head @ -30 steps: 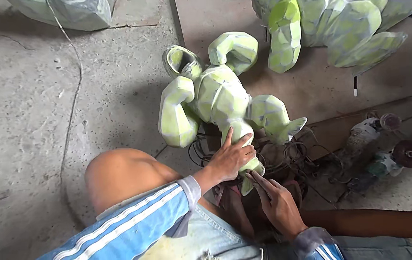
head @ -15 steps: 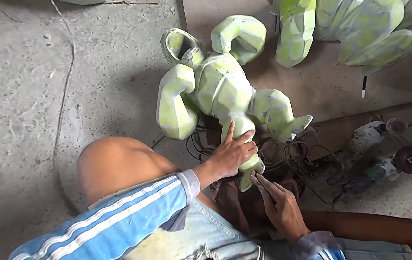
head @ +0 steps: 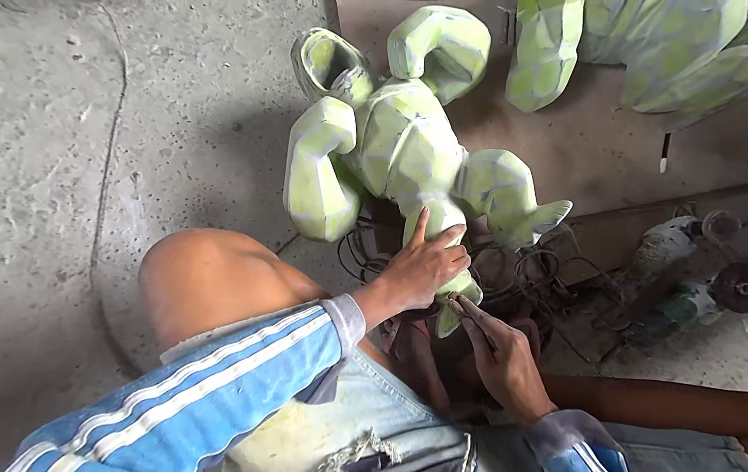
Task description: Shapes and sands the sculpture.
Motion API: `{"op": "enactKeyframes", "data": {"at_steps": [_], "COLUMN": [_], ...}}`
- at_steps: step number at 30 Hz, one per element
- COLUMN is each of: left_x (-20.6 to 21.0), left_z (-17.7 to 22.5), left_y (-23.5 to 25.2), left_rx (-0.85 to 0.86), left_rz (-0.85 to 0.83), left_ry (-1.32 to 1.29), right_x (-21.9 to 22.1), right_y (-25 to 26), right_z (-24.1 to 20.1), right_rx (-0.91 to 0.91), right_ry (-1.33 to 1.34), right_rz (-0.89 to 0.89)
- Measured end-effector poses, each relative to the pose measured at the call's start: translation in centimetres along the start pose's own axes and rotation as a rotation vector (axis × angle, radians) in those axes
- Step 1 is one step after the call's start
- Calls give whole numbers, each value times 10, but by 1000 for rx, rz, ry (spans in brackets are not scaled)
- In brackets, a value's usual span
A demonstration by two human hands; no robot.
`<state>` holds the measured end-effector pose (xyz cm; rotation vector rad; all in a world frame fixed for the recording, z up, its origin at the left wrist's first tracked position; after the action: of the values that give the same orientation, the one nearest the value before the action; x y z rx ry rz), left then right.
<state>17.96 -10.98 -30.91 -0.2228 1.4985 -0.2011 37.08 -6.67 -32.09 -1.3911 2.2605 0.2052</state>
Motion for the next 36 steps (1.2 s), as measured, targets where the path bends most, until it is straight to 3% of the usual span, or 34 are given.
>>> {"op": "enactKeyframes", "data": {"at_steps": [3,6,11,15,18,24,27,36], "left_x": [1,2,-4,-8,-10,-12,-12,-12], "left_z": [0,-1,-7,-7,-5,-7,-10,-11], "left_y": [0,1,4,13,14,16,19,20], "left_rx": [-4,7,-15,-36,-29,-3,4,12], "left_rz": [-2,-13,-38,-129,-177,-189,-197,-166], "left_ry": [8,0,-20,-53,-59,-90,-104,-134], "right_x": [-4,-3,-23,-38,-22,-1,-2,-6], "right_y": [-12,3,-20,-21,-5,14,19,22], "right_z": [-6,-2,0,-9,-5,-9,-10,-4], "right_rx": [-27,-43,61,-30,6,-215,-226,-399], "right_ry": [39,-34,-12,-41,-178,-425,-546,-625], "right_rz": [-64,-2,-59,128,135,166,133,107]}}
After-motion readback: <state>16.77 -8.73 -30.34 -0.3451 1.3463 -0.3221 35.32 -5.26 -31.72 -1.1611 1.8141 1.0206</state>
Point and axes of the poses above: each hand's wrist, its own y-axis towards the middle knuckle, its own x-axis out of the palm, z = x × y, the point moved 5 cm from there along y, towards the middle knuckle, and after that the axes turned 8 degrees about y, right-handed, at the moved point
